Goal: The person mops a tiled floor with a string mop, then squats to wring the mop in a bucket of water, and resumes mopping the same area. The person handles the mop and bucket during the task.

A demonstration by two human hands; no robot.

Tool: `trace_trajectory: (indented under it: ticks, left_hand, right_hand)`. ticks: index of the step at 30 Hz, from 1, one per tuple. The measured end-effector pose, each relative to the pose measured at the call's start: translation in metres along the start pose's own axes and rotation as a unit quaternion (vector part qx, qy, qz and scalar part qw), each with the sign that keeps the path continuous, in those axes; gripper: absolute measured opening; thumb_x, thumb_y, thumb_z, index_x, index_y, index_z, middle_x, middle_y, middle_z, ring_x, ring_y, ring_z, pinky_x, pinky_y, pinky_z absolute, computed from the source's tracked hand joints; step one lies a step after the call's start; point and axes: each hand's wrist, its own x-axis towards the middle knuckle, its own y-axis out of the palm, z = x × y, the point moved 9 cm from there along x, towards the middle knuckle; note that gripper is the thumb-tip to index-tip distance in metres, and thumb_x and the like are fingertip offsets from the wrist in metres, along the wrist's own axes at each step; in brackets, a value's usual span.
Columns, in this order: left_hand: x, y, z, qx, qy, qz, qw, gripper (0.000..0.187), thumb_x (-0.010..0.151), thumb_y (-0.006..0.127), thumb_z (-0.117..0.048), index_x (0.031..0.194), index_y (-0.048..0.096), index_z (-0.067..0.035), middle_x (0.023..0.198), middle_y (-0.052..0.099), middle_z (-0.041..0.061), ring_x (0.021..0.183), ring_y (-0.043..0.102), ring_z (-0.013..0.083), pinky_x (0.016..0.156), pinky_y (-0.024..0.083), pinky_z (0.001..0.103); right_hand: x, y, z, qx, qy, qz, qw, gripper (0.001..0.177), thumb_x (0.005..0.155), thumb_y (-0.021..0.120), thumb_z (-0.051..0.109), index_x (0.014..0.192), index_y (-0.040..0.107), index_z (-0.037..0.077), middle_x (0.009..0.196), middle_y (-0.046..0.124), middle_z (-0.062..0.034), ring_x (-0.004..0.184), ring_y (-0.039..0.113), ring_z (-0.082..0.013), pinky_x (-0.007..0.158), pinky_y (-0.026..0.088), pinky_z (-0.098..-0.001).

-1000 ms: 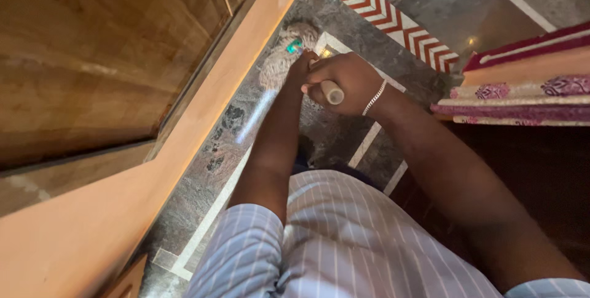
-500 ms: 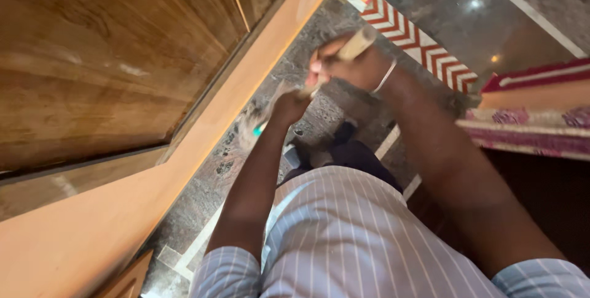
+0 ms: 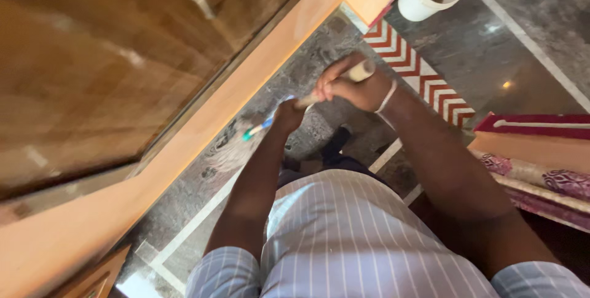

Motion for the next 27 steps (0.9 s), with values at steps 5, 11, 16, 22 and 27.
trace_trajectory:
  ticks: [5, 11, 16, 22, 27]
  left_hand:
    - [0.093, 0.056, -0.126, -0.141, 0.182, 0.063, 0.971, 0.026, 0.089, 0.07, -0.03, 0.091, 0.071, -0.003, 0.082, 0.073, 0.012, 0.079, 0.068, 0.0205, 0.071, 0.055, 0.039]
    - [0.159, 0.112, -0.187, -0.221, 0.216, 0.111, 0.945, 0.028, 0.085, 0.073, -0.03, 0.097, 0.07, -0.005, 0.088, 0.073, 0.013, 0.083, 0.07, 0.0228, 0.074, 0.055, 0.04]
    - [0.161, 0.117, -0.219, -0.179, 0.209, 0.082, 0.958, 0.032, 0.082, 0.075, -0.031, 0.102, 0.069, -0.007, 0.092, 0.074, 0.013, 0.087, 0.071, 0.0248, 0.076, 0.056, 0.04]
    - [0.138, 0.091, -0.231, -0.04, 0.103, 0.053, 0.992, 0.047, 0.088, 0.073, -0.049, 0.117, 0.069, -0.013, 0.104, 0.076, 0.018, 0.099, 0.073, 0.0326, 0.084, 0.055, 0.044]
    - [0.112, 0.091, -0.15, 0.034, 0.02, 0.077, 0.996, 0.041, 0.09, 0.067, -0.05, 0.104, 0.076, -0.012, 0.097, 0.075, 0.02, 0.095, 0.073, 0.0371, 0.082, 0.055, 0.047]
  right_hand:
    - [-0.013, -0.069, 0.054, -0.138, -0.009, -0.005, 0.99, 0.011, 0.09, 0.065, 0.009, 0.083, 0.067, 0.001, 0.087, 0.075, -0.0135, 0.085, 0.076, -0.0243, 0.08, 0.06, -0.0367]
    - [-0.036, -0.104, 0.048, -0.341, -0.001, -0.067, 0.938, 0.011, 0.077, 0.075, 0.01, 0.085, 0.069, 0.006, 0.087, 0.073, -0.0123, 0.082, 0.071, -0.0319, 0.071, 0.054, -0.0411]
    - [-0.053, -0.144, 0.047, -0.292, -0.039, -0.06, 0.954, 0.011, 0.082, 0.073, 0.007, 0.092, 0.068, 0.006, 0.093, 0.073, -0.0105, 0.086, 0.073, -0.0288, 0.076, 0.056, -0.0385]
    - [-0.041, -0.197, 0.057, -0.123, -0.013, -0.019, 0.992, 0.008, 0.089, 0.062, 0.003, 0.089, 0.069, 0.001, 0.095, 0.076, -0.011, 0.093, 0.076, -0.0218, 0.087, 0.061, -0.0373]
    - [-0.027, -0.178, 0.027, 0.074, -0.022, -0.008, 0.997, 0.011, 0.085, 0.052, -0.001, 0.08, 0.062, -0.001, 0.093, 0.073, -0.0123, 0.103, 0.075, -0.0228, 0.1, 0.06, -0.0377]
